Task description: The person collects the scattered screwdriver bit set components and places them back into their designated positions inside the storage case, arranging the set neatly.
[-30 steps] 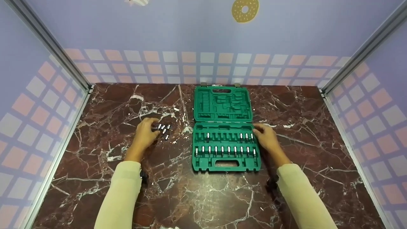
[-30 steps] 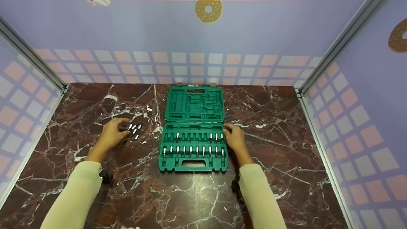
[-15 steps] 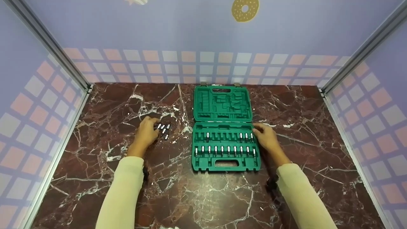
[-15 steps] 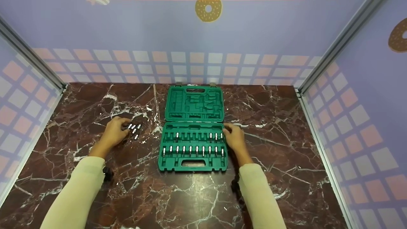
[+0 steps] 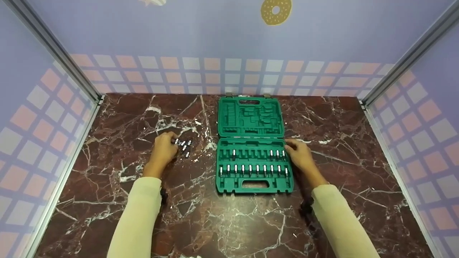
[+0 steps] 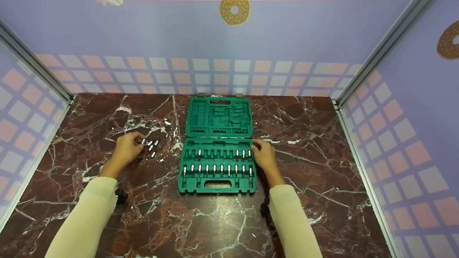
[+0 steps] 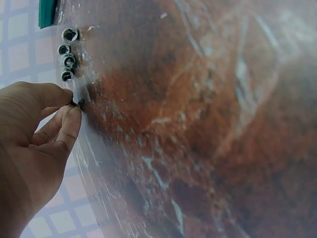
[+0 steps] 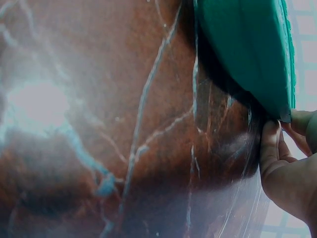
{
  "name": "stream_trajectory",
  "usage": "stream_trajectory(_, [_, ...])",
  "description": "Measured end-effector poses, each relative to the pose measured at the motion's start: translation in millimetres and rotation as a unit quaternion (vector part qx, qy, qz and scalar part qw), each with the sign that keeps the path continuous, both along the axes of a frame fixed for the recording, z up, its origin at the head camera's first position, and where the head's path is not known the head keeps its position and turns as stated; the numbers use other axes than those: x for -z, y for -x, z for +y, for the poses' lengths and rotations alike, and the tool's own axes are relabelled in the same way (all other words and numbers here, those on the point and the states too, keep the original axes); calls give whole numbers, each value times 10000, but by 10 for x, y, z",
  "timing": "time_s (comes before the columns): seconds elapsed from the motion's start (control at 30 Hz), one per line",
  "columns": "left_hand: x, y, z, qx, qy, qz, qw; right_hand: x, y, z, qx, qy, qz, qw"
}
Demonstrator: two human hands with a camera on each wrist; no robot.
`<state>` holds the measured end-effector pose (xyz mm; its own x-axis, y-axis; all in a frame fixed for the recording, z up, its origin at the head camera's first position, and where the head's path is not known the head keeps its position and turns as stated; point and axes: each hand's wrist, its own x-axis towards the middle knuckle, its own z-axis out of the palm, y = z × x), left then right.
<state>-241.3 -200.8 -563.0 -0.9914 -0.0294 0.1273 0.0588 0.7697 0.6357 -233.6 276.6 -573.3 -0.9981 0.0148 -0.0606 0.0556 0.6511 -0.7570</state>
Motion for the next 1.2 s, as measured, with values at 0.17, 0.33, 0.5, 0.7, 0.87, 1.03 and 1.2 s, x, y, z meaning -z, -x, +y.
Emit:
stream_trajectory(0.17, [-57, -40, 51, -20, -143, 135, 9998, -3, -14, -12, 10, -8, 40, 10000])
stream_trajectory(0.33, [-125, -95, 188, 247, -457, 395, 9979, 16, -14, -21, 35, 0, 120, 9999])
stream_trajectory(0.5, [-216, -158, 347, 461, -550, 326, 9969, 9, -13, -27, 24, -34, 39, 10000])
stream_trajectory(0.7, [-325, -189, 505, 655, -720, 355, 9946, -13, -11, -32, -9, -109, 28, 9999])
stream_trajectory(0.87, [-409, -204, 608, 775, -858, 280, 9929, -16, 0, -49, 34, -205, 150, 9997])
stream_trajectory(1.03, [-459, -215, 737, 915, -942, 292, 9909, -32, -24, -57, 91, -301, 277, 9991])
stream_trajectory(1.2, [-510, -238, 904, 1101, -1093, 327, 9873, -53, -50, -56, 175, -180, 378, 9990])
